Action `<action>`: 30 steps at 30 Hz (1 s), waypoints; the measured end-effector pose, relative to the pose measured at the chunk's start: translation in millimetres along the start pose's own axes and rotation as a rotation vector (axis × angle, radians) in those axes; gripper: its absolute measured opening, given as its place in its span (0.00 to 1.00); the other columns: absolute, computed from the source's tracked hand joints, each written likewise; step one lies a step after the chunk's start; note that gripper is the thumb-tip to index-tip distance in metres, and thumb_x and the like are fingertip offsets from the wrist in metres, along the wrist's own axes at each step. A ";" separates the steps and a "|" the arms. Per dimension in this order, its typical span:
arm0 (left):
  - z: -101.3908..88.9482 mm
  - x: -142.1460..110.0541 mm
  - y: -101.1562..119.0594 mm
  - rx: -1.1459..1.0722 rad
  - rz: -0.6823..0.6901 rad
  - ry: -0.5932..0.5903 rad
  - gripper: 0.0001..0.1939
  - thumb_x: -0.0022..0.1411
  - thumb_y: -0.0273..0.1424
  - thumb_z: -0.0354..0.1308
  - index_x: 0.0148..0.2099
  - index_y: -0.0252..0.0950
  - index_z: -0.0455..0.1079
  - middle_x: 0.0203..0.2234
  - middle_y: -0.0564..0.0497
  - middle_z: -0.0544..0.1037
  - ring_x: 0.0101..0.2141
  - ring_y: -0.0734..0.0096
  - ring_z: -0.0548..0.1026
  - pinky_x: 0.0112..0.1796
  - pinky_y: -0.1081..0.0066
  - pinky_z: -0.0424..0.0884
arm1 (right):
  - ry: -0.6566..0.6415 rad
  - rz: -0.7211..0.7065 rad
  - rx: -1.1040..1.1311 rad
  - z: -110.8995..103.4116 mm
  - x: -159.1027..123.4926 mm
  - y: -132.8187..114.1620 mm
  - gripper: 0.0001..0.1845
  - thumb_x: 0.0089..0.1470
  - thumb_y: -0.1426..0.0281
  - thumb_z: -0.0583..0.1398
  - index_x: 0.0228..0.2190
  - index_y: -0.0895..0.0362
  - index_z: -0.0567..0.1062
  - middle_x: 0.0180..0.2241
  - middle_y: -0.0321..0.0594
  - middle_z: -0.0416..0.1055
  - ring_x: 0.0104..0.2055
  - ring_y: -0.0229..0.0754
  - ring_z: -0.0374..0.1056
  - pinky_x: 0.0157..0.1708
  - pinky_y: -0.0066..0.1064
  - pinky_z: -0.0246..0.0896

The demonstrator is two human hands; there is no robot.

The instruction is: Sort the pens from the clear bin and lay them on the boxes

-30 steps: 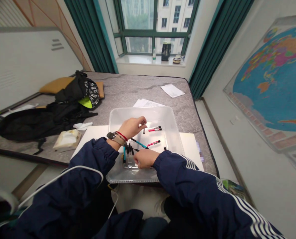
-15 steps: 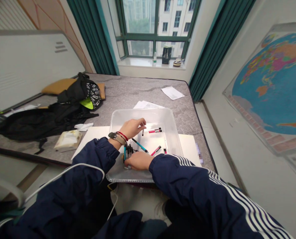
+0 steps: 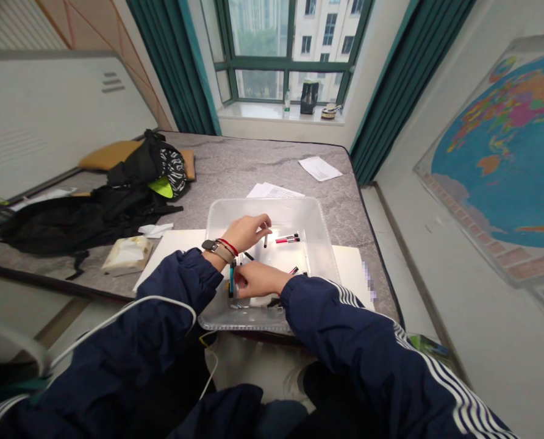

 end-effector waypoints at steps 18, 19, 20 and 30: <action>9.4 13.0 -16.3 -0.061 -0.018 -0.034 0.28 0.62 0.37 0.60 0.61 0.45 0.56 0.40 0.51 0.81 0.43 0.64 0.78 0.41 0.69 0.70 | 0.587 0.406 1.134 -110.0 -40.0 79.7 0.10 0.50 0.68 0.63 0.36 0.59 0.74 0.38 0.44 0.78 0.31 0.34 0.71 0.22 0.19 0.61; 9.6 13.4 -14.8 -0.057 -0.011 -0.039 0.30 0.62 0.37 0.61 0.62 0.46 0.54 0.40 0.51 0.81 0.44 0.64 0.78 0.42 0.69 0.70 | 0.655 0.447 1.180 -110.6 -42.3 87.7 0.09 0.50 0.69 0.63 0.35 0.59 0.74 0.38 0.45 0.78 0.30 0.33 0.70 0.21 0.18 0.59; 10.0 13.7 -13.7 -0.051 -0.009 -0.044 0.31 0.61 0.37 0.62 0.63 0.46 0.53 0.40 0.51 0.81 0.44 0.64 0.78 0.42 0.69 0.70 | 0.693 0.487 1.214 -109.5 -43.3 94.1 0.08 0.51 0.69 0.62 0.35 0.60 0.75 0.37 0.45 0.77 0.28 0.32 0.69 0.19 0.18 0.58; 14.2 15.7 -11.2 -0.013 0.025 -0.080 0.29 0.63 0.38 0.59 0.63 0.47 0.54 0.40 0.52 0.82 0.45 0.63 0.78 0.41 0.69 0.70 | 0.554 0.590 1.228 -92.2 -36.0 104.7 0.06 0.52 0.72 0.62 0.32 0.63 0.77 0.30 0.44 0.77 0.25 0.31 0.69 0.20 0.17 0.61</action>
Point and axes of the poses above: each hand's wrist, its own x-axis towards the middle knuckle, its own z-axis out of the palm, y = z × x, the point moved 7 cm from there along x, towards the middle knuckle
